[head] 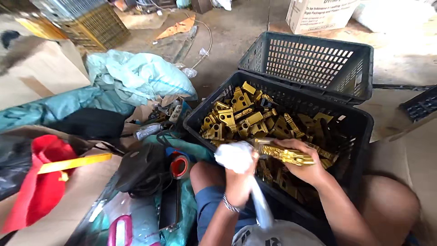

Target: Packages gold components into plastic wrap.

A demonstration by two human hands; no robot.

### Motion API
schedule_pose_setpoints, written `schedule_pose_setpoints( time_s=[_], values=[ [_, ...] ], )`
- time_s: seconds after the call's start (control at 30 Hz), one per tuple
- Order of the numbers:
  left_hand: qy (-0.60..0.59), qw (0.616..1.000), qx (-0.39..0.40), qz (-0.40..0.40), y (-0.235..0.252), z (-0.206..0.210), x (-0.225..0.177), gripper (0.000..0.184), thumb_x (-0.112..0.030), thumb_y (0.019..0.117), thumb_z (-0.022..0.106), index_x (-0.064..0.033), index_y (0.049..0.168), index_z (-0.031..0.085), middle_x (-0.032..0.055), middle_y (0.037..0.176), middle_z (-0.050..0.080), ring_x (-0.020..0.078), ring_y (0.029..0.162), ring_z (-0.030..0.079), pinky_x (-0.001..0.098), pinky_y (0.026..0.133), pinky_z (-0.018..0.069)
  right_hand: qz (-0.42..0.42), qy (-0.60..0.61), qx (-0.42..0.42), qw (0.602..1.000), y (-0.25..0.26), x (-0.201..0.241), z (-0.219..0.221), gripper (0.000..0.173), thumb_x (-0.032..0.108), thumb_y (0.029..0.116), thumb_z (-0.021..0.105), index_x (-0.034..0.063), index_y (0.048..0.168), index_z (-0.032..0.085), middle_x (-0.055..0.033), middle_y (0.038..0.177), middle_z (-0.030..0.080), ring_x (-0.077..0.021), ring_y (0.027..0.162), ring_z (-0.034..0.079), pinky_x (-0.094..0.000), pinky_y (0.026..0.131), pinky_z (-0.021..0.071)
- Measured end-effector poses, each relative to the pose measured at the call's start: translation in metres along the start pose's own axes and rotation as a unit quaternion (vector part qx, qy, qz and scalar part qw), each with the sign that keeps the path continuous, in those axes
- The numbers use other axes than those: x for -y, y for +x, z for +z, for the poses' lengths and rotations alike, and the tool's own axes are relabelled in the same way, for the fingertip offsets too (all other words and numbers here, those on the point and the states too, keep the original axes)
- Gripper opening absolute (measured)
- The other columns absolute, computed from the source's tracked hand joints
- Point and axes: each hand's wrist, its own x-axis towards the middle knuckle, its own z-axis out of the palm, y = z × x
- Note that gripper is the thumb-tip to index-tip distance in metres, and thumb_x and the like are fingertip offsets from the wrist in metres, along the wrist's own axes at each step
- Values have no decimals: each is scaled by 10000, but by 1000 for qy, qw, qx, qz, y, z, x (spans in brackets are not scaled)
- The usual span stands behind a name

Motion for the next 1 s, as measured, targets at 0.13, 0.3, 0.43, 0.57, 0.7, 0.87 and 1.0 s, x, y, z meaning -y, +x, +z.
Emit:
schedule_pose_setpoints(
  time_s=[0.13, 0.3, 0.43, 0.57, 0.7, 0.87, 1.0],
  values=[
    [60, 987, 13, 149, -8, 11, 22, 388, 59, 791, 758, 97, 1137, 585, 8, 999, 714, 17, 960, 680, 219, 897, 576, 134, 58, 5, 989, 0, 10, 6, 341, 113, 813, 758, -58, 1100, 686, -118, 1081, 674, -94, 1025, 641, -191, 908, 527],
    [32, 984, 131, 113, 0, 1, 16, 376, 41, 797, 748, 76, 1135, 588, 2, 968, 724, 43, 896, 696, 242, 842, 597, 270, 279, -22, 921, 9, 32, 6, 272, 88, 868, 728, 32, 1112, 622, 3, 1084, 650, -60, 952, 676, -245, 833, 608],
    [26, 978, 195, 74, 4, -12, 9, 305, 30, 856, 721, 57, 1142, 616, 2, 948, 722, 65, 849, 693, 256, 803, 600, 242, 210, 78, 944, 21, 23, 0, 356, 73, 774, 819, 39, 1054, 602, -39, 1116, 619, -45, 984, 652, -210, 827, 590],
    [-24, 968, 250, -5, -4, -15, 2, 209, 22, 888, 669, -17, 1093, 657, -61, 882, 710, 28, 800, 672, 220, 763, 578, 258, 219, 258, 905, 28, 31, -13, 465, 143, 869, 762, 56, 1317, 668, -104, 1425, 557, -120, 1298, 529, -281, 1037, 488],
    [-19, 959, 281, 42, -4, -21, 10, 226, -38, 892, 719, -13, 1112, 672, -37, 915, 729, 49, 805, 687, 246, 753, 593, 221, 237, 330, 887, 24, 35, -14, 185, 49, 878, 717, 33, 1062, 717, 65, 998, 712, 72, 913, 634, -145, 840, 536],
    [59, 987, 145, 22, 8, -48, -15, 687, -38, 850, 687, 47, 1468, 399, 19, 1113, 694, 87, 833, 699, 293, 754, 625, 324, 311, -79, 890, 43, 2, -44, 157, 31, 1005, 498, 30, 1135, 586, -57, 1022, 706, -138, 870, 717, -311, 786, 628],
    [176, 964, 93, 177, 3, -47, 18, 575, -106, 677, 892, 113, 1120, 599, -10, 1019, 740, -52, 993, 669, 175, 924, 558, 361, 323, 7, 875, 35, 13, 0, 469, 210, 1059, 497, -61, 1432, 416, -180, 1299, 635, -220, 1066, 698, -375, 926, 594]
  ],
)
